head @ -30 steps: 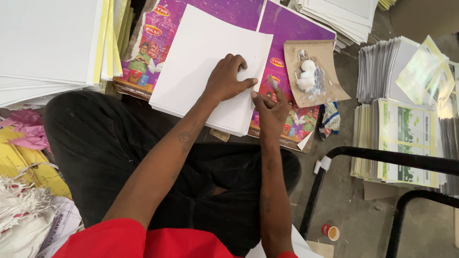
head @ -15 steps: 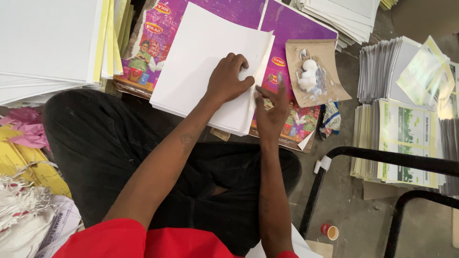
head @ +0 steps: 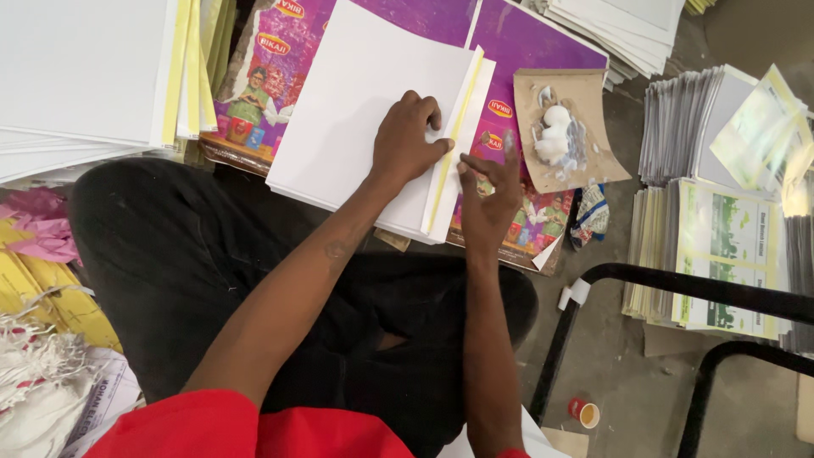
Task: The person sits on the floor and repeatedly applies glue to the spine of a stack of white paper sheets using a small white applicator. They then place the glued stack onto a pile of similar sheets.
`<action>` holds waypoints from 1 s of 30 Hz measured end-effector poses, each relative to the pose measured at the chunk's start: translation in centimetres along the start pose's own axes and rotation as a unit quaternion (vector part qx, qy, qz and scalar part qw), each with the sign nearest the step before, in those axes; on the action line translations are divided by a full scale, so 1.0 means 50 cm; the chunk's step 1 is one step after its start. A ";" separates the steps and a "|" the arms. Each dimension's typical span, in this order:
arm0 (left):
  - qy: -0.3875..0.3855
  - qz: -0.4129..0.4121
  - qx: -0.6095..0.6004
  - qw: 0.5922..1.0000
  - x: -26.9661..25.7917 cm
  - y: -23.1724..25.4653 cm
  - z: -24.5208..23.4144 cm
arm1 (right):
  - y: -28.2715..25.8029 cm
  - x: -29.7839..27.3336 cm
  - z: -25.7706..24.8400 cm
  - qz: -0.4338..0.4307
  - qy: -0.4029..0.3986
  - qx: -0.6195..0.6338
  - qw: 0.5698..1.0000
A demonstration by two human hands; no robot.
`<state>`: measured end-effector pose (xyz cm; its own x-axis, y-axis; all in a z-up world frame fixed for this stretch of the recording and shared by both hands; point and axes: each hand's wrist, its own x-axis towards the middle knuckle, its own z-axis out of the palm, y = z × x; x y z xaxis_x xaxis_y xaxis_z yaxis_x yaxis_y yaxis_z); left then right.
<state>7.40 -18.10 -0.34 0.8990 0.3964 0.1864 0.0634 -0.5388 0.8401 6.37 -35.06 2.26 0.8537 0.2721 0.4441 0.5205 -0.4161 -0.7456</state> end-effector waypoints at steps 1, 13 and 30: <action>0.009 0.006 -0.007 1.000 0.002 0.000 0.001 | 0.002 0.007 -0.002 0.004 -0.002 0.003 1.000; 0.012 -0.043 -0.049 0.998 0.006 0.022 -0.017 | 0.051 0.104 0.043 0.003 -0.003 -0.081 0.997; 0.000 -0.045 -0.049 0.998 0.006 0.017 -0.015 | 0.238 0.346 0.111 -0.071 0.020 -0.242 0.968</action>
